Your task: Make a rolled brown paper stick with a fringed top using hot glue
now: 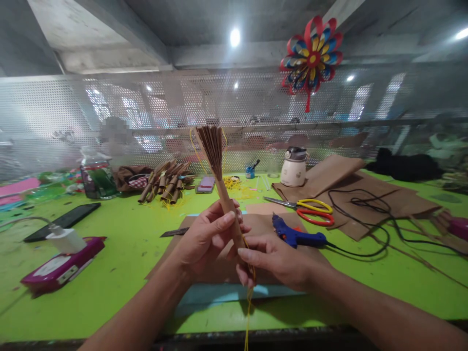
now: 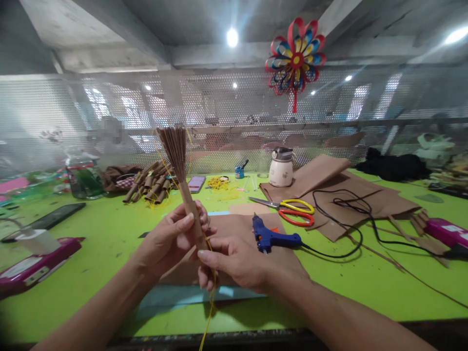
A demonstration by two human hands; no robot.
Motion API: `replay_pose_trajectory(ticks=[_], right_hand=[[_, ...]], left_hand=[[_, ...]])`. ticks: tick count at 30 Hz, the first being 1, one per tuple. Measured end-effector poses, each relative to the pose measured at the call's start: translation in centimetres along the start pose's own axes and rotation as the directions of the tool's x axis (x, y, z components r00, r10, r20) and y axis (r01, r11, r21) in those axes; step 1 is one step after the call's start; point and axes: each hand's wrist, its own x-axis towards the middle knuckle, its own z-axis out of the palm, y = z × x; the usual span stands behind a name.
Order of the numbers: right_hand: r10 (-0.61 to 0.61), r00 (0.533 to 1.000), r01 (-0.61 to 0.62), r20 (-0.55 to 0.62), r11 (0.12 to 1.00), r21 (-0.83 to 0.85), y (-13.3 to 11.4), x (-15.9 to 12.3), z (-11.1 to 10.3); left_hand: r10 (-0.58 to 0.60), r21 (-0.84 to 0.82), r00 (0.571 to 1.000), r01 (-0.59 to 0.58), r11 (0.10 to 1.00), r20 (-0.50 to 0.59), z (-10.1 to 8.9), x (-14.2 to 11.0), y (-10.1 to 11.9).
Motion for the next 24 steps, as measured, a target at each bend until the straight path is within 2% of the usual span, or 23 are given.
replay_pose_trajectory(ticks=[4, 7, 12, 17, 24], right_hand=[[-0.005, 1.0, 0.005, -0.017, 1.0, 0.008, 0.4, 0.1, -0.2], [-0.009, 0.996, 0.007, -0.091, 1.0, -0.014, 0.9, 0.3, -0.2], [-0.011, 0.97, -0.028, -0.243, 0.987, -0.156, 2.0, 1.0, -0.1], [0.036, 0.95, -0.08, -0.309, 0.988, -0.129, 2.8, 1.4, 0.0], [0.0, 0.937, -0.019, -0.349, 0.998, -0.052, 3.6, 1.5, 0.1]], left_hand=[[0.015, 0.005, 0.999, -0.015, 1.0, -0.034, -0.1, 0.1, -0.1], [0.027, 0.015, 0.993, -0.026, 1.0, -0.115, -0.1, 0.3, -0.4], [0.032, 0.021, 0.972, -0.028, 0.999, -0.231, 0.1, 0.9, -1.2], [0.004, 0.028, 0.969, 0.003, 1.0, -0.247, 0.2, 1.1, -1.8], [0.019, 0.034, 0.968, -0.011, 0.999, -0.252, 0.0, 1.2, -1.9]])
